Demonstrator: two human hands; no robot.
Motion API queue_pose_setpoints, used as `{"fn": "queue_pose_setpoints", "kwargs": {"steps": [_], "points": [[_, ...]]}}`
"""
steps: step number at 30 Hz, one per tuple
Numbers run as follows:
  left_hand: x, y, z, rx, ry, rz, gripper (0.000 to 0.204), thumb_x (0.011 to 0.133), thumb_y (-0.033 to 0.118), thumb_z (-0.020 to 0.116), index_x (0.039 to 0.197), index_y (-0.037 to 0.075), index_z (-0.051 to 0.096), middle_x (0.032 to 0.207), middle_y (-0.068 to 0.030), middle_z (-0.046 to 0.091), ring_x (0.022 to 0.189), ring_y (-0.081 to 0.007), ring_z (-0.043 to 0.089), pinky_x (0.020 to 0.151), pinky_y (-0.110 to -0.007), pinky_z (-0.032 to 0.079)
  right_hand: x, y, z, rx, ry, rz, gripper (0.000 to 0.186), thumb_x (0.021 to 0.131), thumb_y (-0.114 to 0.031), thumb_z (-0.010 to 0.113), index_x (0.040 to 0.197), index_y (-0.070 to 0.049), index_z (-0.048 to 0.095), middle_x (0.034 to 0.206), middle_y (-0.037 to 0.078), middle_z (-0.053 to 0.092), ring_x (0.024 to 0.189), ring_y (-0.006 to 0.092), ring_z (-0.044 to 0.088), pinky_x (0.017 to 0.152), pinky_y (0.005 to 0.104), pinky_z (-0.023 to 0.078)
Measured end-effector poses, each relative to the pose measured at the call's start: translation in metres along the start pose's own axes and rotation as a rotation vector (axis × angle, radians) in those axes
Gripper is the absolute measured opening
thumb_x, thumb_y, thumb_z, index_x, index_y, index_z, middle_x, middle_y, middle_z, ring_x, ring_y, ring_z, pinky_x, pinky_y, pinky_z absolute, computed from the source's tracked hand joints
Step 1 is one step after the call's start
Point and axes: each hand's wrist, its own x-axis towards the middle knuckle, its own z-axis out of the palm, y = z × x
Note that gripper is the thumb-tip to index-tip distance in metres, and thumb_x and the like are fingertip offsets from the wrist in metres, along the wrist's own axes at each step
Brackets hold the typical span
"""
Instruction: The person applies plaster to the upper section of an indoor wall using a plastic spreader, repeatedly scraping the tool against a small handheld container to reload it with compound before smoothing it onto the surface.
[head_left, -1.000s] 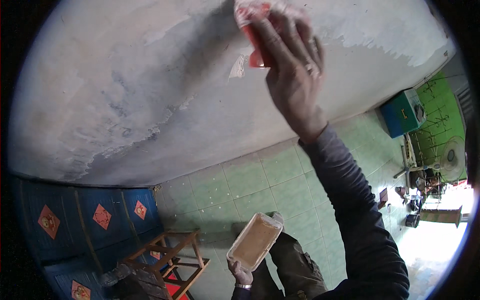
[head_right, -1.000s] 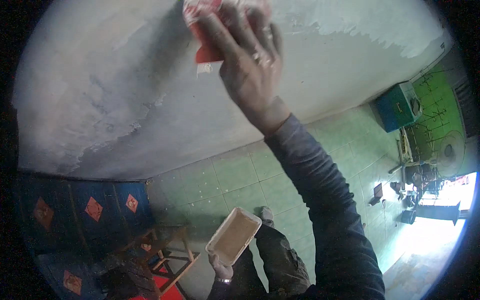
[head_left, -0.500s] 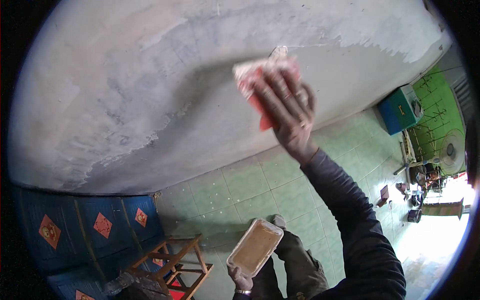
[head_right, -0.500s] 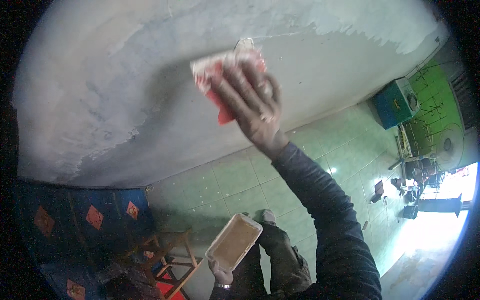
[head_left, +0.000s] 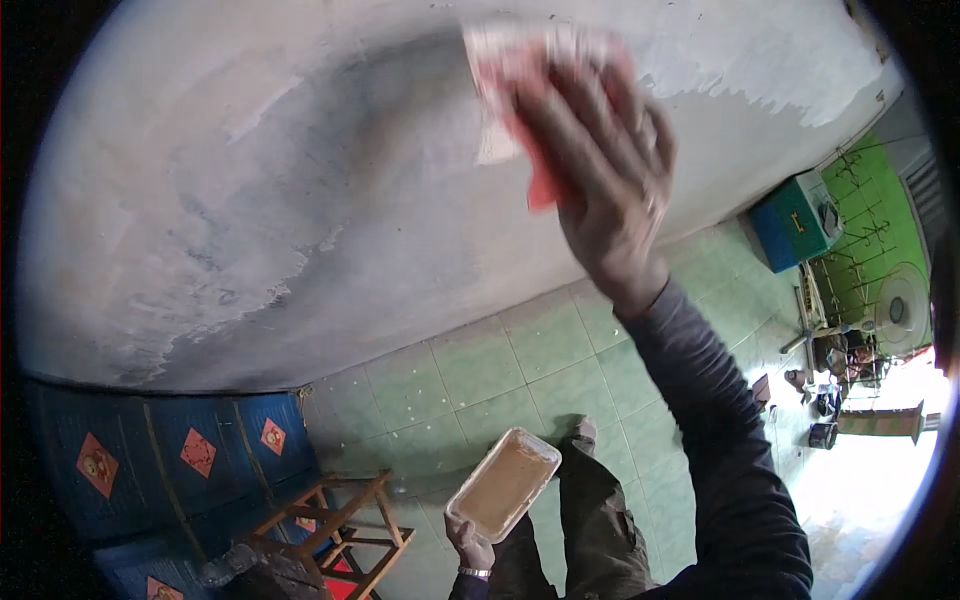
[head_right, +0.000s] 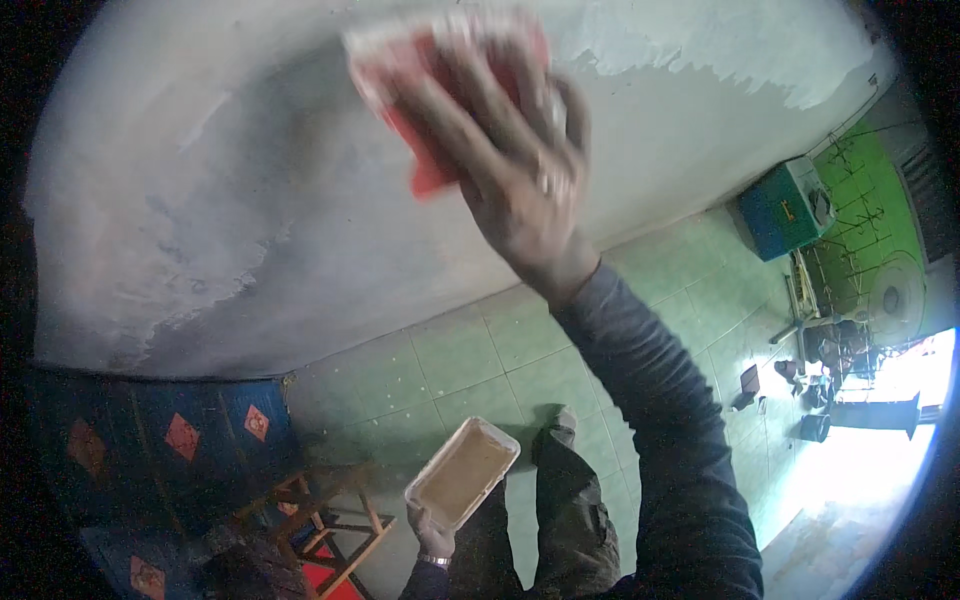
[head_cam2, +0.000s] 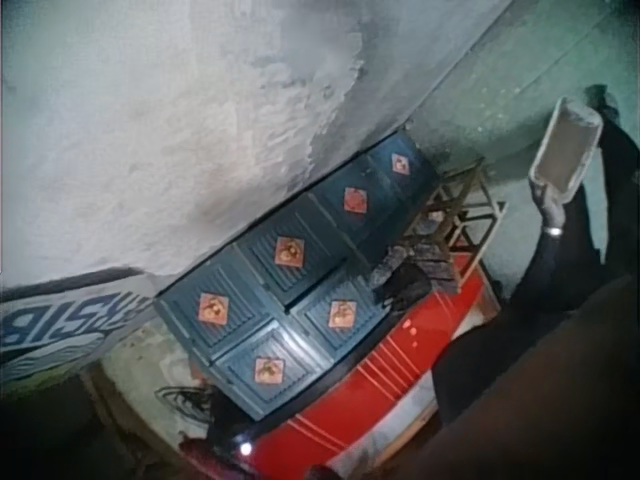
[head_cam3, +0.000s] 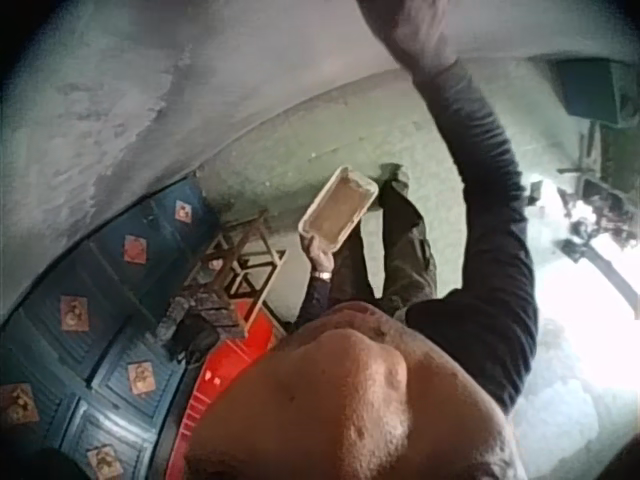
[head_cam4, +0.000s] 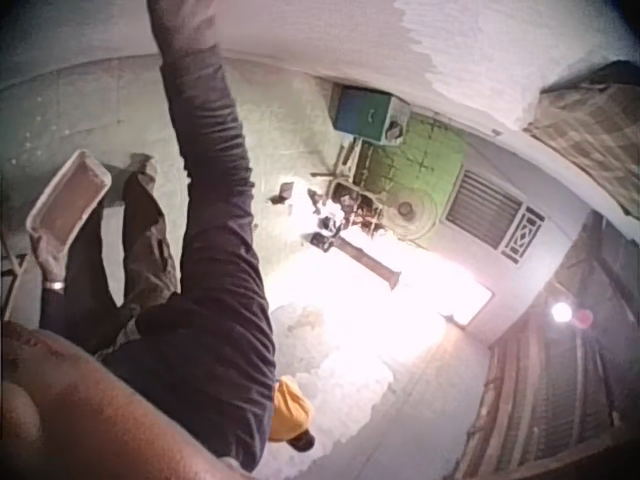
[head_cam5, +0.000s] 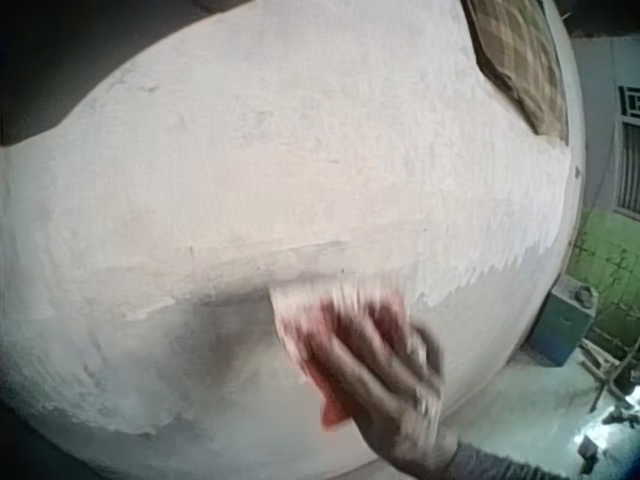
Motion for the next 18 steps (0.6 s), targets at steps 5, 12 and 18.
{"fn": "queue_pose_setpoints", "kwargs": {"steps": [5,12,18], "points": [[-0.012,-0.028,0.030,-0.021,-0.041,0.003,0.070,0.080,0.033,0.070,0.141,0.008,0.045,0.139,-0.0120,0.052,0.131,-0.0317,0.050,0.111,-0.050,0.041,0.055,-0.006,-0.004,-0.136,0.106,-0.087,0.048,0.085,0.006,0.054,0.131,-0.004,0.064,0.124,0.018,0.069,0.115,0.0328,0.066,0.102,0.0445,0.050],[-0.024,-0.045,0.062,-0.100,-0.004,-0.024,0.074,0.075,0.037,0.075,0.137,0.007,0.047,0.134,-0.0134,0.054,0.126,-0.0325,0.054,0.107,-0.051,0.046,-0.093,-0.023,0.050,0.007,-0.401,0.012,0.072,0.081,-0.029,0.077,0.148,-0.033,0.051,0.156,0.003,0.047,0.132,0.0316,0.051,0.115,0.0484,0.033],[-0.023,-0.065,0.052,-0.042,0.037,0.027,0.075,0.075,0.037,0.075,0.137,0.006,0.047,0.135,-0.0138,0.054,0.127,-0.0328,0.053,0.108,-0.050,0.044,-0.146,-0.002,0.037,0.056,-0.641,0.029,0.061,0.087,-0.025,0.071,0.145,-0.028,0.056,0.156,0.006,0.047,0.139,0.0309,0.047,0.114,0.0468,0.032]]}}
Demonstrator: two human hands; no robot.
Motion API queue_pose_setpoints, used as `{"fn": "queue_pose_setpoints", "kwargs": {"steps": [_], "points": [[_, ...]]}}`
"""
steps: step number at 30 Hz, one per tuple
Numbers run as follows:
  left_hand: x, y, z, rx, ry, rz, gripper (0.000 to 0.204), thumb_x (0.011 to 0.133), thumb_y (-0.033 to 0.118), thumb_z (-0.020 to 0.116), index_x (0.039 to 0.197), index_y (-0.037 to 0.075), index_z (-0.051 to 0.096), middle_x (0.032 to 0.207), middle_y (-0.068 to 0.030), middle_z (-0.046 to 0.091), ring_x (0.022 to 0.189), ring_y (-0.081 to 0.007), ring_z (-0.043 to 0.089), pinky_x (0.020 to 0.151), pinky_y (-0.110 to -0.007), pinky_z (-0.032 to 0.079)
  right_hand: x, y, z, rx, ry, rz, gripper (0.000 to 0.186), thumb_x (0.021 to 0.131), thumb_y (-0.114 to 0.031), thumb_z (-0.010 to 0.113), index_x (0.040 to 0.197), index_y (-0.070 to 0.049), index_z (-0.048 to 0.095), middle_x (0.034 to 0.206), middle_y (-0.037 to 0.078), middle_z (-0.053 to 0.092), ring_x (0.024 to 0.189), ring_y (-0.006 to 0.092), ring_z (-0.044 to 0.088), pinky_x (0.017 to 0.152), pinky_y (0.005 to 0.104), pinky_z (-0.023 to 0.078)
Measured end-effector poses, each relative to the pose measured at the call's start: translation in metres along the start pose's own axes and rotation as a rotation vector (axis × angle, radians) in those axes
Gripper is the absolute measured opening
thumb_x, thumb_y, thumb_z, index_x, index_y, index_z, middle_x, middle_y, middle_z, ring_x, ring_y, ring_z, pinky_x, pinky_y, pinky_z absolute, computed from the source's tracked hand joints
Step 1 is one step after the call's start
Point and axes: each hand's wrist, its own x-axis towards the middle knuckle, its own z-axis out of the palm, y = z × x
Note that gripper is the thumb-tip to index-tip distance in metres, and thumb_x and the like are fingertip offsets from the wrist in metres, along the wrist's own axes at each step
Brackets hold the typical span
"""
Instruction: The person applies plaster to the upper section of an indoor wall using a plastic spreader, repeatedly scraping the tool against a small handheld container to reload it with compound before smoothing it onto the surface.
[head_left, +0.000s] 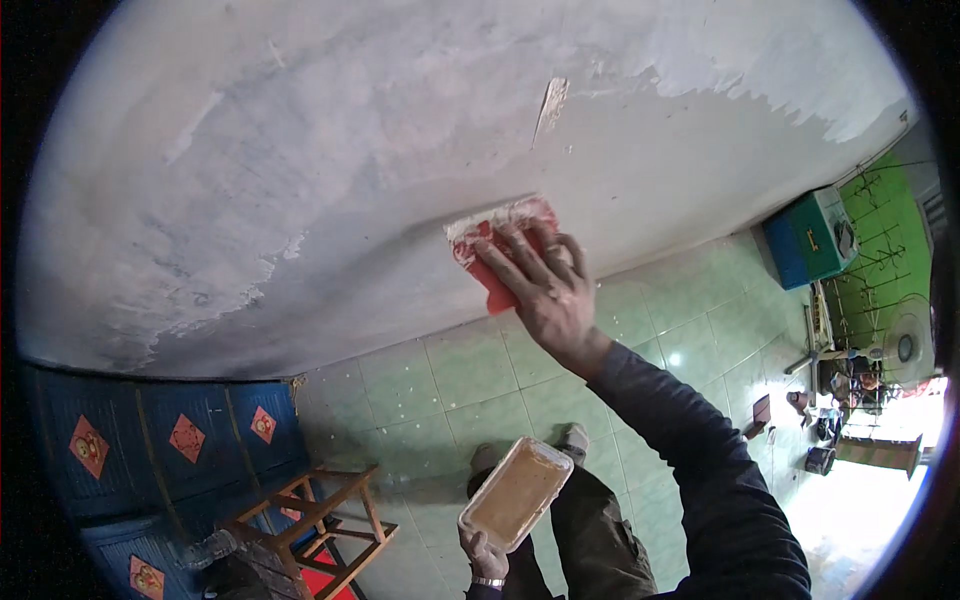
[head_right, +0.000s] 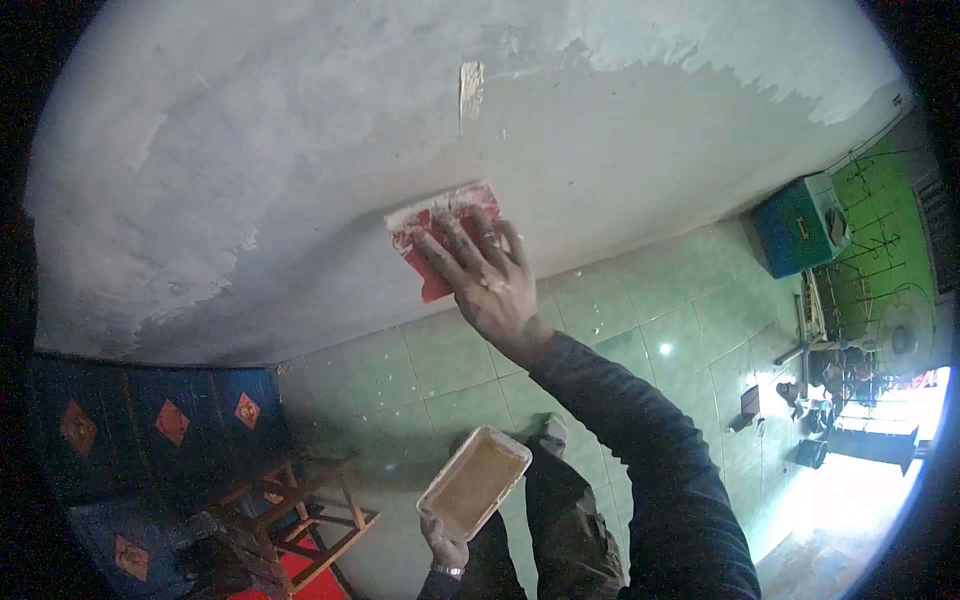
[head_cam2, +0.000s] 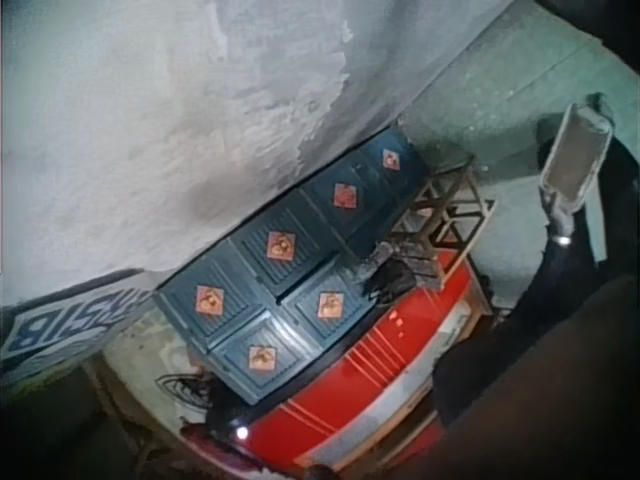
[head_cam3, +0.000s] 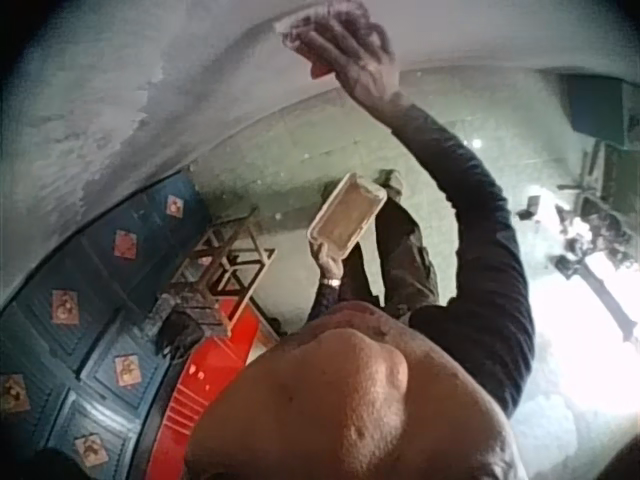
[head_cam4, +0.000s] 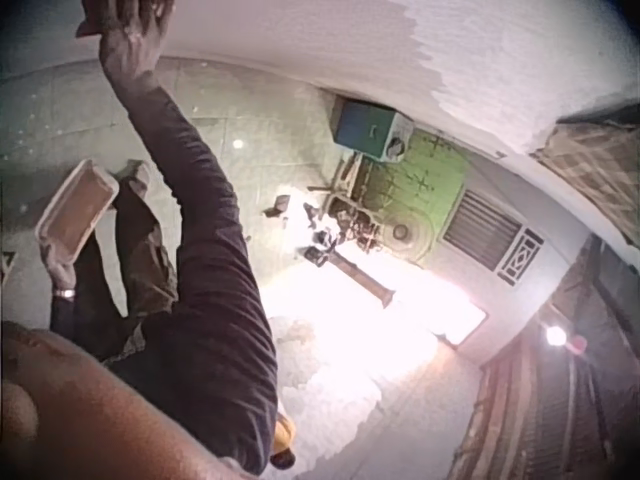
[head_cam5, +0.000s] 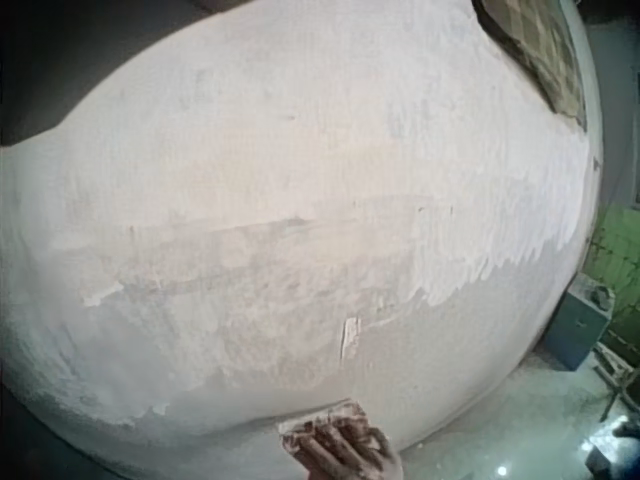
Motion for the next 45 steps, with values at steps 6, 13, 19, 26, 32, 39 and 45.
{"fn": "queue_pose_setpoints", "kwargs": {"steps": [6,13,19,26,32,39,45], "points": [[-0.006,0.001,0.019,0.052,-0.074,-0.017,0.072,0.080,0.041,0.070,0.141,0.010,0.047,0.141,-0.0118,0.053,0.132,-0.0336,0.050,0.111,-0.051,0.042,0.074,0.067,-0.074,-0.001,0.675,-0.005,0.054,0.091,-0.019,0.062,0.143,-0.028,0.058,0.153,0.002,0.051,0.145,0.0314,0.041,0.116,0.0522,0.031],[-0.010,0.009,0.061,-0.022,-0.121,-0.038,0.073,0.076,0.033,0.071,0.141,0.008,0.047,0.140,-0.0119,0.053,0.132,-0.0335,0.050,0.112,-0.052,0.042,-0.027,0.073,-0.018,0.032,0.110,0.029,0.063,0.088,-0.014,0.063,0.149,-0.026,0.051,0.158,0.001,0.044,0.147,0.0303,0.036,0.120,0.0515,0.028],[-0.007,0.024,0.065,0.018,-0.145,-0.018,0.072,0.075,0.031,0.072,0.138,0.008,0.048,0.136,-0.0108,0.054,0.130,-0.0314,0.051,0.111,-0.050,0.043,0.081,0.061,-0.152,0.011,0.527,0.019,0.064,0.085,-0.014,0.068,0.146,-0.033,0.056,0.153,0.000,0.051,0.142,0.0305,0.044,0.114,0.0481,0.034],[-0.001,0.016,0.075,-0.013,-0.138,0.075,0.069,0.075,0.028,0.071,0.137,0.007,0.048,0.134,-0.0105,0.055,0.129,-0.0307,0.053,0.111,-0.049,0.043,0.139,0.058,-0.159,-0.110,0.641,0.042,0.075,0.080,-0.004,0.072,0.147,-0.034,0.054,0.154,0.002,0.050,0.137,0.0335,0.048,0.110,0.0502,0.038],[-0.006,0.012,0.068,0.012,-0.027,0.033,0.063,0.079,0.023,0.070,0.137,0.008,0.050,0.133,-0.0085,0.056,0.128,-0.0267,0.052,0.109,-0.046,0.043,0.033,0.046,-0.051,0.067,0.238,-0.012,0.071,0.081,-0.008,0.067,0.148,-0.028,0.052,0.153,0.012,0.047,0.133,0.0374,0.049,0.107,0.0527,0.038],[-0.026,0.038,0.076,0.067,0.053,-0.044,0.055,0.085,0.014,0.068,0.137,0.010,0.052,0.131,-0.0043,0.058,0.125,-0.0199,0.052,0.107,-0.040,0.043,0.001,0.038,-0.069,0.186,0.190,0.020,0.060,0.079,-0.001,0.064,0.137,-0.018,0.063,0.139,0.007,0.062,0.130,0.0330,0.054,0.106,0.0492,0.040],[-0.040,0.069,0.065,0.088,0.093,-0.038,0.046,0.089,0.008,0.065,0.133,0.011,0.055,0.122,-0.0016,0.058,0.112,-0.0157,0.054,0.095,-0.035,0.045,0.130,-0.019,-0.221,0.174,0.527,-0.168,0.060,0.088,-0.007,0.060,0.147,-0.018,0.054,0.147,0.009,0.056,0.137,0.0328,0.049,0.112,0.0482,0.036]]}}
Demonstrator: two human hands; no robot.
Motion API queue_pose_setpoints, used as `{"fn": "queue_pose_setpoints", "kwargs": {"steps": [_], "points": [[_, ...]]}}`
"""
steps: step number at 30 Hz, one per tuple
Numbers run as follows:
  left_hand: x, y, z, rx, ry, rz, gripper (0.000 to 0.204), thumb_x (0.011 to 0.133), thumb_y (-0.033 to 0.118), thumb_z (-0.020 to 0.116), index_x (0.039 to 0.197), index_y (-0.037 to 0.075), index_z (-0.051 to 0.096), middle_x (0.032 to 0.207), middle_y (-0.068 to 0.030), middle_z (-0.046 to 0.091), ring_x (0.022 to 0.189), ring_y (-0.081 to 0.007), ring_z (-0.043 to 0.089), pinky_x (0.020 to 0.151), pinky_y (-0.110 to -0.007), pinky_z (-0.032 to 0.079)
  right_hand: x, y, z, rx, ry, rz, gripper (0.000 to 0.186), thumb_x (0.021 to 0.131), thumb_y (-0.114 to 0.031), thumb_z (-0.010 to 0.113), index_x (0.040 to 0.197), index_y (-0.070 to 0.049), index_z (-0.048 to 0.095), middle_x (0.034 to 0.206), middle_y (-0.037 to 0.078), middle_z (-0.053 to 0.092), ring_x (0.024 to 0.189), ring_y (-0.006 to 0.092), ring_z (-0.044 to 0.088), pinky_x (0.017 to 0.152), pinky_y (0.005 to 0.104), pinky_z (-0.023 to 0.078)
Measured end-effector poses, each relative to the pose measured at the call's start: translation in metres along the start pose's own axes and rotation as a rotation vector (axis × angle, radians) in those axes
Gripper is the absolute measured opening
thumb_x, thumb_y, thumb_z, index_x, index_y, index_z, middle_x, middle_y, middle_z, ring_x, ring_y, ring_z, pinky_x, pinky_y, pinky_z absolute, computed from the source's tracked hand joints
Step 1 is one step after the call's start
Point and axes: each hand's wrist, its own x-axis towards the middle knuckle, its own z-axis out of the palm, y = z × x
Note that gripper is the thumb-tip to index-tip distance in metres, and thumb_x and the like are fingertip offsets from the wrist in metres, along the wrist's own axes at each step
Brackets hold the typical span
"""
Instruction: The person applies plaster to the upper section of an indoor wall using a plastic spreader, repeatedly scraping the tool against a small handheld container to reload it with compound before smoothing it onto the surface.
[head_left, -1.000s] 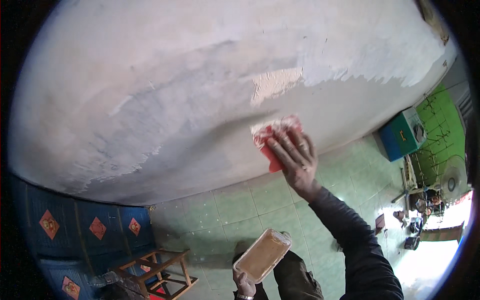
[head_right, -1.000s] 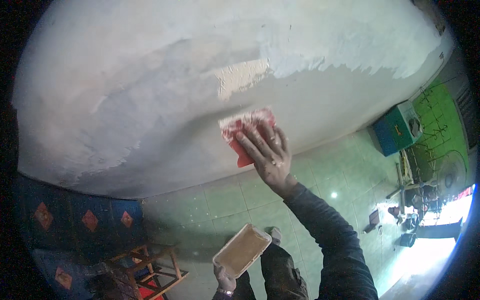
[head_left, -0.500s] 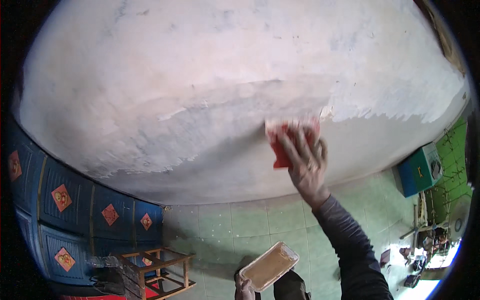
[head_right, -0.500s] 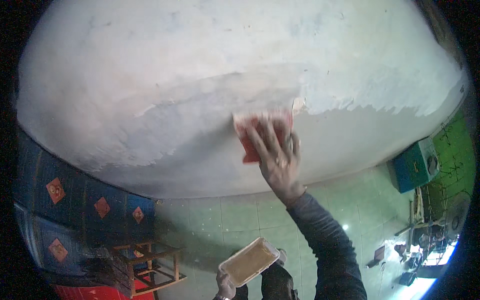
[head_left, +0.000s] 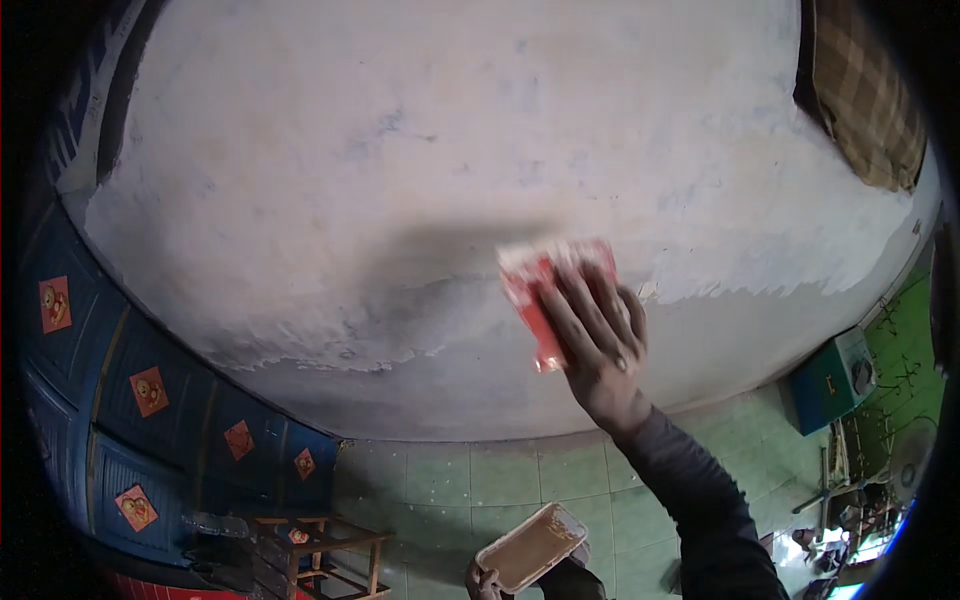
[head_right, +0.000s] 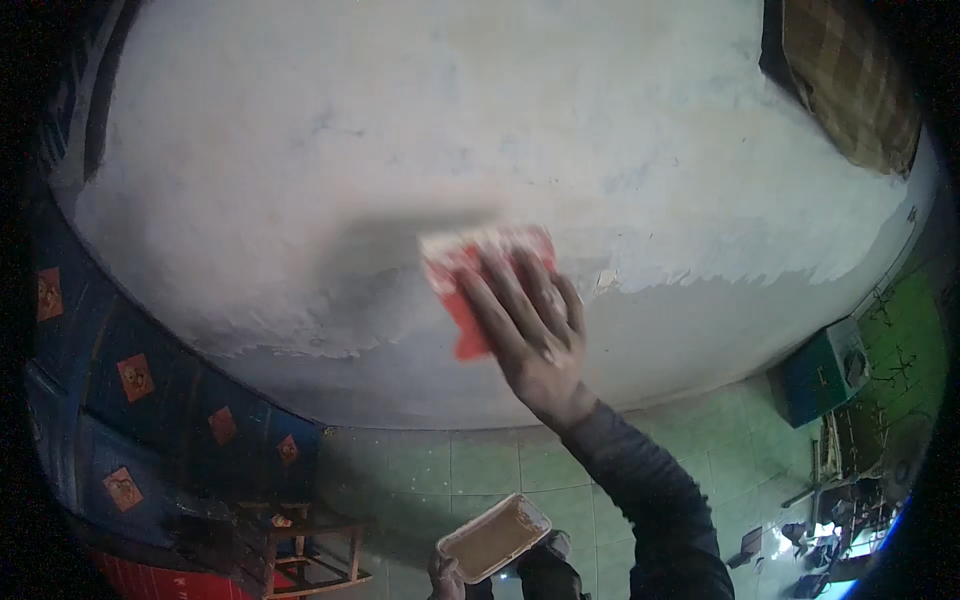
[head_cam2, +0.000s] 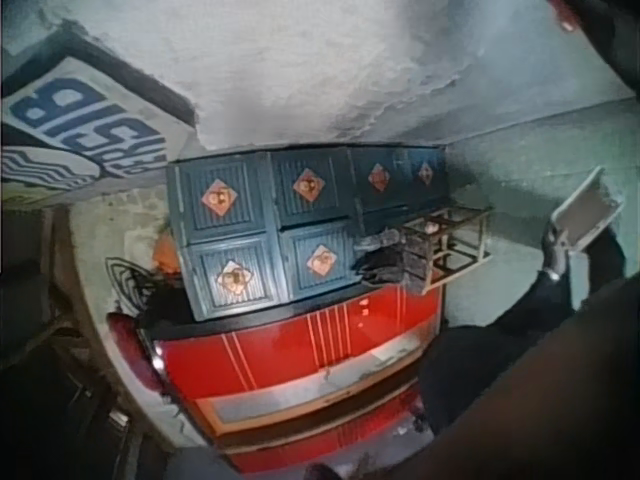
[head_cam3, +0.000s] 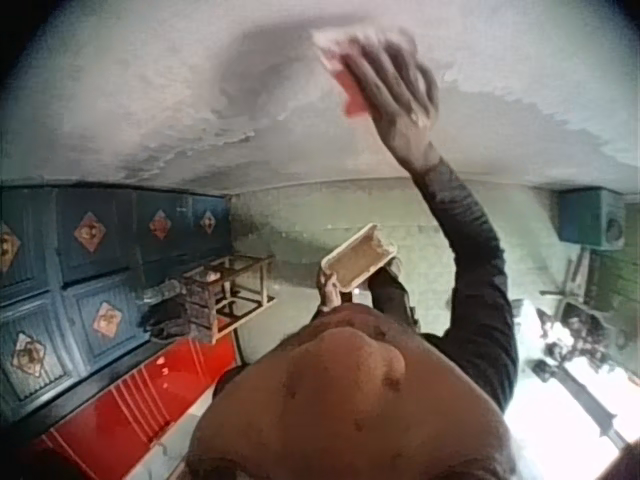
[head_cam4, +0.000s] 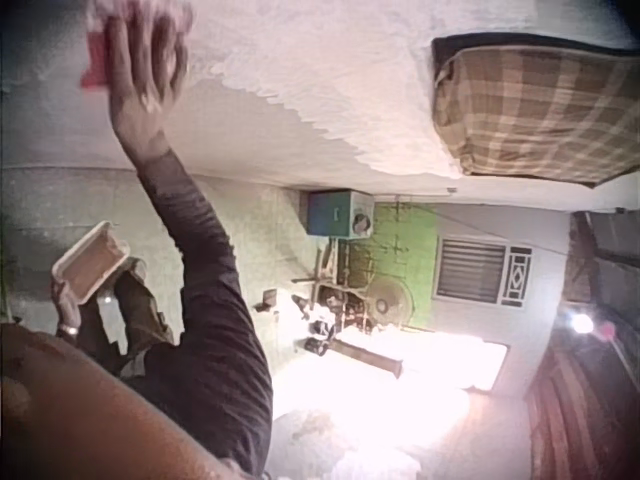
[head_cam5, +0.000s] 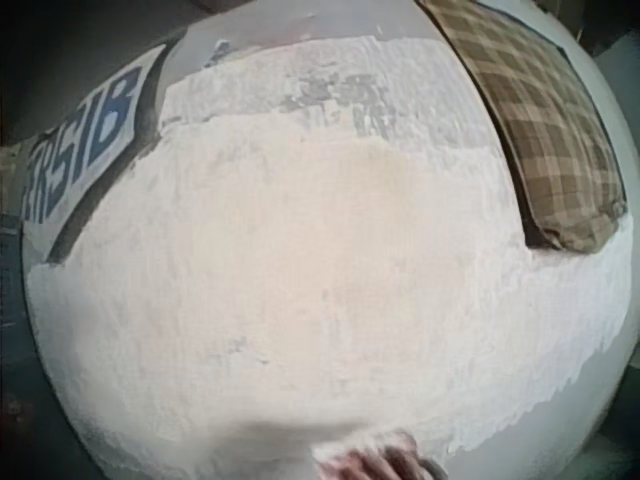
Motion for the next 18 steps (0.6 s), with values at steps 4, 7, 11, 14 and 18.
{"fn": "queue_pose_setpoints", "kwargs": {"steps": [4,7,11,14,18], "points": [[-0.010,0.026,0.009,-0.084,-0.008,0.046,0.037,0.089,0.006,0.061,0.125,0.010,0.057,0.110,-0.0002,0.058,0.099,-0.0156,0.056,0.083,-0.032,0.046,0.116,-0.039,0.015,-0.016,0.199,-0.102,0.062,0.086,-0.005,0.056,0.148,-0.012,0.052,0.150,0.010,0.052,0.141,0.0332,0.046,0.117,0.0494,0.033],[-0.014,0.046,0.016,0.016,0.018,-0.036,0.048,0.089,0.010,0.063,0.136,0.010,0.053,0.125,-0.0043,0.056,0.115,-0.0217,0.053,0.094,-0.037,0.046,0.121,-0.036,0.052,-0.114,0.116,-0.087,0.067,0.085,-0.005,0.056,0.151,-0.008,0.046,0.155,0.011,0.045,0.147,0.0343,0.037,0.122,0.0515,0.028],[0.031,0.044,-0.033,-0.151,-0.167,0.206,0.065,0.078,0.024,0.068,0.138,0.006,0.049,0.137,-0.0122,0.056,0.131,-0.0312,0.052,0.111,-0.050,0.042,0.050,-0.076,0.069,-0.044,-0.199,-0.046,0.064,0.084,-0.005,0.054,0.148,-0.010,0.051,0.153,0.010,0.048,0.147,0.0354,0.037,0.120,0.0528,0.027],[0.046,0.070,-0.057,-0.259,-0.159,0.234,0.060,0.077,0.014,0.060,0.135,0.002,0.050,0.129,-0.0145,0.059,0.122,-0.0313,0.057,0.106,-0.047,0.046,0.091,-0.077,0.022,-0.044,-0.058,-0.081,0.064,0.091,-0.008,0.055,0.154,-0.018,0.045,0.162,0.005,0.038,0.151,0.0321,0.031,0.123,0.0513,0.024],[0.068,0.086,-0.095,-0.199,-0.147,0.254,0.054,0.081,0.002,0.054,0.135,0.002,0.050,0.130,-0.0129,0.059,0.119,-0.0270,0.058,0.103,-0.042,0.047,0.230,-0.054,-0.017,-0.286,0.310,-0.296,0.060,0.086,-0.008,0.064,0.143,-0.025,0.057,0.142,0.004,0.058,0.123,0.0318,0.056,0.102,0.0488,0.048]]}}
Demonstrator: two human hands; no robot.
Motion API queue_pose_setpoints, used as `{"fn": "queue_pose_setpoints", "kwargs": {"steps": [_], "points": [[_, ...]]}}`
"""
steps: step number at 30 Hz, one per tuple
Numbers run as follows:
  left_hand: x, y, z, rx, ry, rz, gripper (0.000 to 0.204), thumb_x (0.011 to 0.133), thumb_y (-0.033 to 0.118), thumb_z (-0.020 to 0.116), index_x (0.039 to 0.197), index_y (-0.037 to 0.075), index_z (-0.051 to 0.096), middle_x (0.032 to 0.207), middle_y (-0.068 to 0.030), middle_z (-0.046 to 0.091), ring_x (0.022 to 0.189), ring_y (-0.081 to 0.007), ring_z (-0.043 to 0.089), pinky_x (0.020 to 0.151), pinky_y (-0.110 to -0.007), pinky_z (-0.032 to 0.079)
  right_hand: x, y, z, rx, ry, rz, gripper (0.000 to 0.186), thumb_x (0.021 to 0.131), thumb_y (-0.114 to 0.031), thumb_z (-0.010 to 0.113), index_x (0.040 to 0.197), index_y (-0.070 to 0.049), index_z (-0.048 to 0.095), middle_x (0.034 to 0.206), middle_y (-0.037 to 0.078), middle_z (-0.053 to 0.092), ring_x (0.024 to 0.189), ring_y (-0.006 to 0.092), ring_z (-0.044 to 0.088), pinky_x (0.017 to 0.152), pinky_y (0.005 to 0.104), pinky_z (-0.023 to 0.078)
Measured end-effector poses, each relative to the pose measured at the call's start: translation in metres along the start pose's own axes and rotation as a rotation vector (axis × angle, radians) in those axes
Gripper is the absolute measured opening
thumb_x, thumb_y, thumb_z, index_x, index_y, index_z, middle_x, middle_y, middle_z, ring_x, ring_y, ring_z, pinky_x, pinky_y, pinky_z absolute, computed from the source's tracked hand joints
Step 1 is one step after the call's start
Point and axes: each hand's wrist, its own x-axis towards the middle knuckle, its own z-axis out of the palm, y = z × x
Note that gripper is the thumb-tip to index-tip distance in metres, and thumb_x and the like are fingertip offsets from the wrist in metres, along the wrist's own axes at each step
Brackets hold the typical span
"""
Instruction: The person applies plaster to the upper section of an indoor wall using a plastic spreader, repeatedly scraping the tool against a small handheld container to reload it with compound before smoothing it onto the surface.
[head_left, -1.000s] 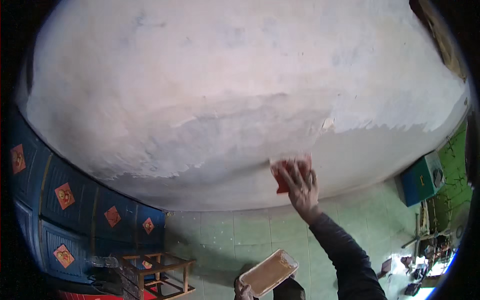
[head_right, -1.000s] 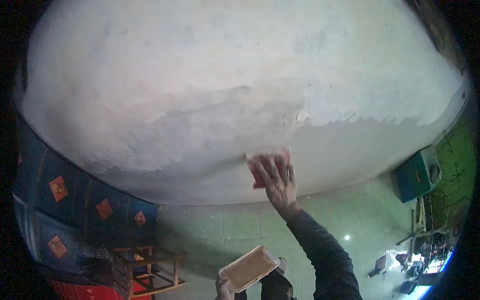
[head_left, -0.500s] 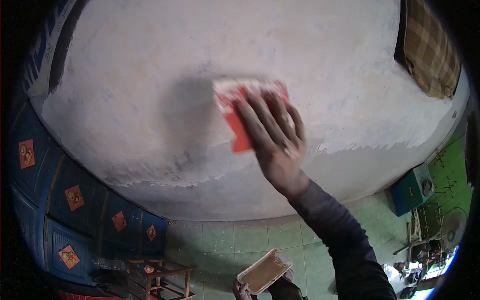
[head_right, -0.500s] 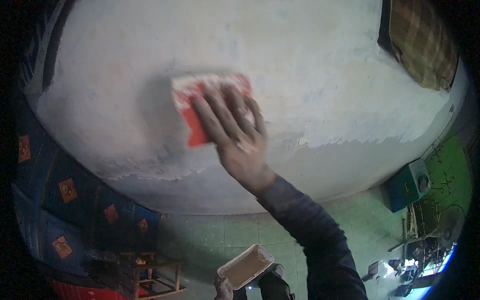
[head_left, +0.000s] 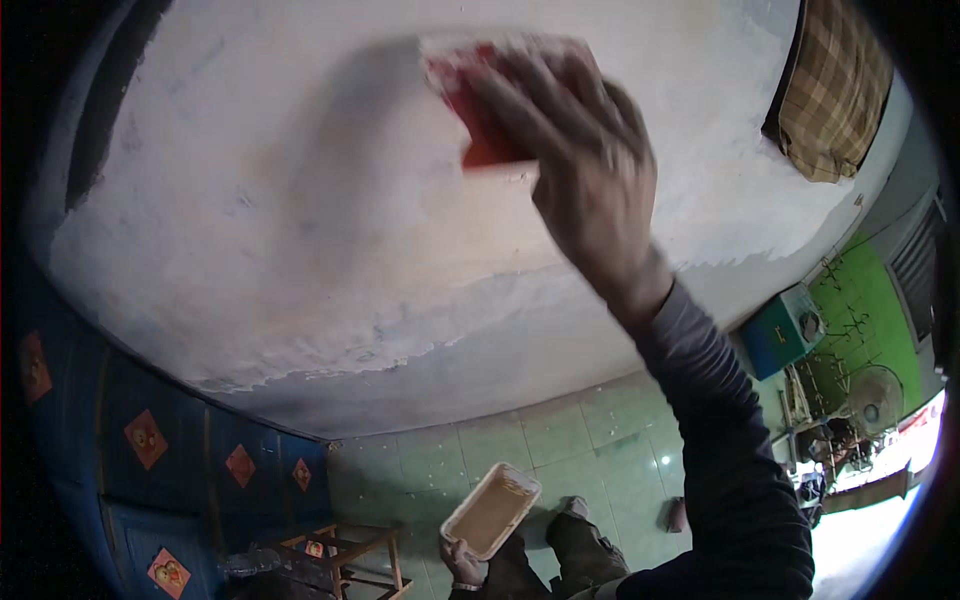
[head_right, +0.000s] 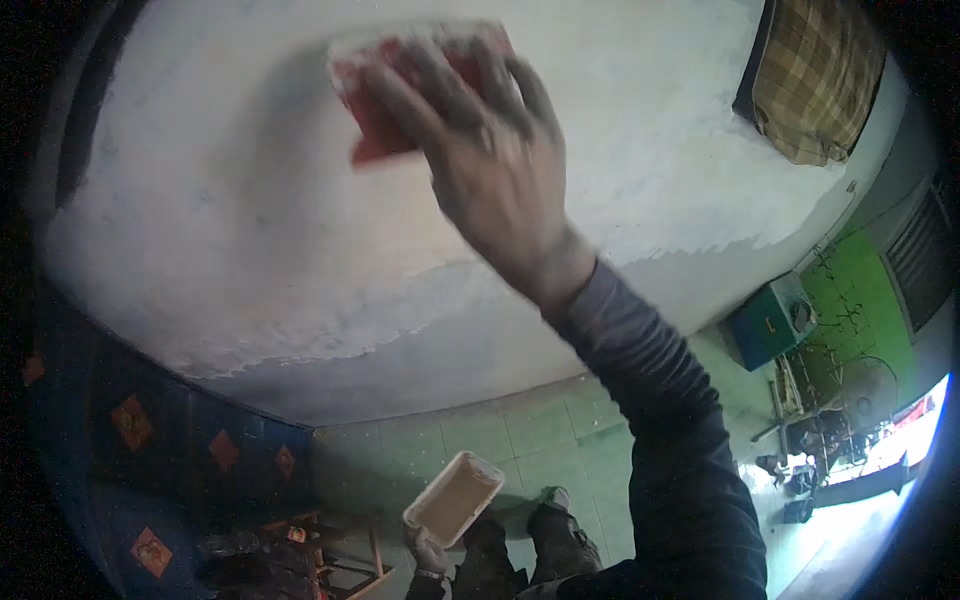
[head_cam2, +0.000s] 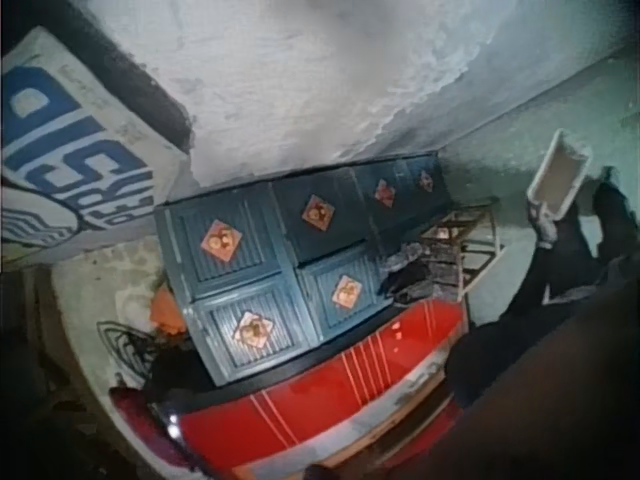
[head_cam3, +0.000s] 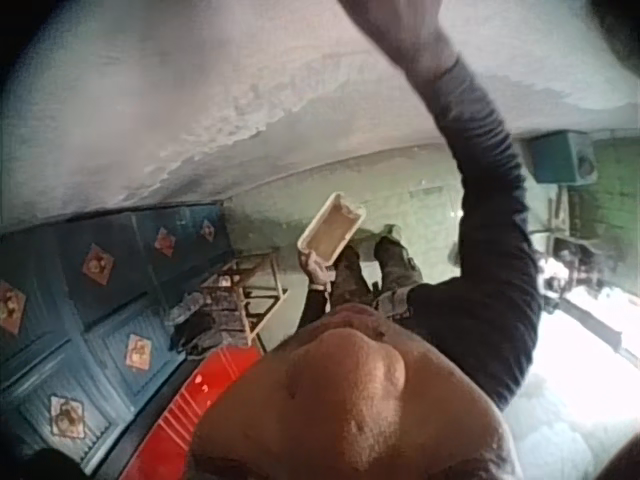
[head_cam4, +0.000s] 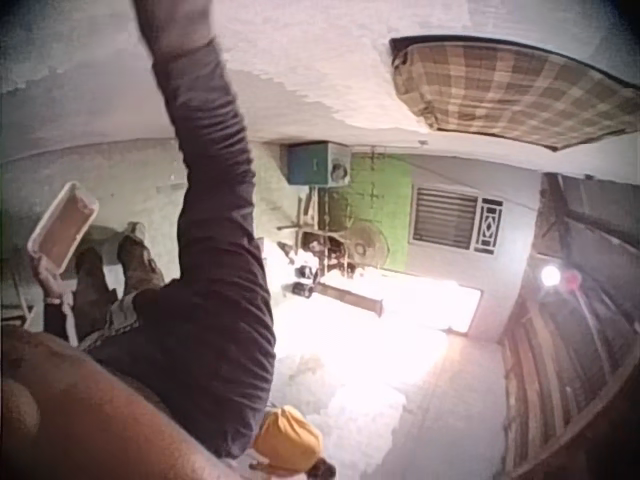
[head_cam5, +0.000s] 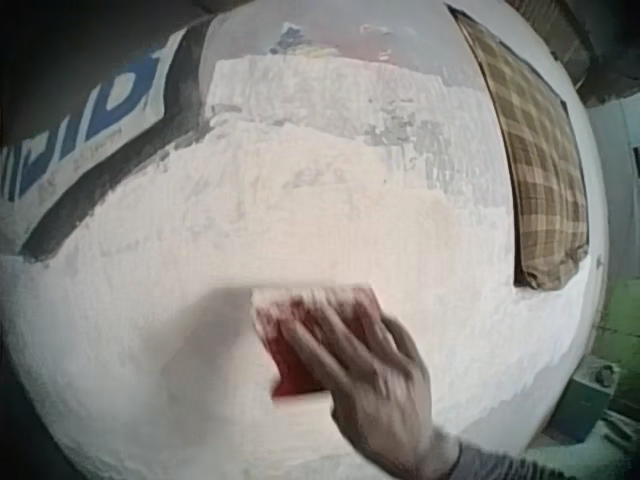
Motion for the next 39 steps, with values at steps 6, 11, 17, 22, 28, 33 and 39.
{"fn": "queue_pose_setpoints", "kwargs": {"steps": [6,11,17,22,28,33,39], "points": [[0.005,0.022,-0.005,0.129,0.070,-0.062,0.059,0.082,0.020,0.062,0.138,0.007,0.051,0.136,-0.0142,0.055,0.128,-0.0326,0.053,0.108,-0.051,0.044,-0.020,-0.023,0.009,0.104,-0.209,0.112,0.035,0.086,-0.022,0.073,0.121,-0.016,0.070,0.124,0.009,0.067,0.109,0.0273,0.063,0.094,0.0411,0.052],[0.020,-0.005,-0.055,0.073,0.016,-0.146,0.063,0.080,0.024,0.063,0.140,0.008,0.049,0.140,-0.0149,0.054,0.131,-0.0338,0.051,0.110,-0.051,0.043,-0.122,-0.077,0.013,0.143,-0.483,0.213,0.058,0.080,-0.026,0.078,0.135,-0.016,0.062,0.147,0.013,0.050,0.117,0.0358,0.055,0.094,0.0490,0.050],[0.011,-0.052,-0.090,0.347,0.296,-0.292,0.070,0.091,0.021,0.066,0.155,0.013,0.038,0.152,-0.0097,0.041,0.136,-0.0323,0.039,0.111,-0.052,0.037,-0.255,-0.118,0.013,0.226,-0.693,0.373,0.067,0.083,-0.017,0.073,0.147,-0.022,0.052,0.149,0.013,0.050,0.138,0.0414,0.044,0.114,0.0564,0.038],[0.011,-0.051,-0.103,0.254,0.272,-0.329,0.064,0.091,0.022,0.066,0.150,0.012,0.044,0.148,-0.0096,0.045,0.133,-0.0312,0.043,0.110,-0.052,0.039,-0.369,-0.131,0.005,0.367,-0.799,0.459,0.051,0.086,-0.018,0.067,0.136,-0.022,0.064,0.141,0.009,0.059,0.131,0.0360,0.054,0.108,0.0523,0.041],[0.006,-0.043,-0.071,0.257,0.236,-0.281,0.064,0.089,0.023,0.066,0.149,0.011,0.045,0.147,-0.0101,0.046,0.132,-0.0315,0.044,0.110,-0.052,0.039,-0.378,-0.036,-0.004,-0.002,-0.250,0.579,0.044,0.089,-0.015,0.067,0.134,-0.013,0.066,0.144,0.008,0.059,0.141,0.0357,0.047,0.114,0.0511,0.034],[-0.004,-0.045,-0.054,0.242,0.188,-0.256,0.064,0.088,0.023,0.065,0.148,0.011,0.045,0.146,-0.0105,0.047,0.132,-0.0317,0.044,0.110,-0.051,0.040,-0.481,-0.026,0.018,0.116,-0.405,0.598,0.050,0.086,-0.003,0.061,0.134,-0.017,0.065,0.144,0.008,0.058,0.140,0.0373,0.046,0.115,0.0550,0.034],[-0.012,-0.025,-0.039,0.211,0.094,-0.217,0.064,0.087,0.023,0.065,0.146,0.011,0.046,0.145,-0.0110,0.048,0.132,-0.0320,0.045,0.110,-0.051,0.040,-0.391,-0.064,-0.043,0.261,-0.506,0.420,0.049,0.090,-0.012,0.062,0.137,-0.025,0.063,0.149,0.002,0.055,0.142,0.0299,0.045,0.118,0.0500,0.033]]}}
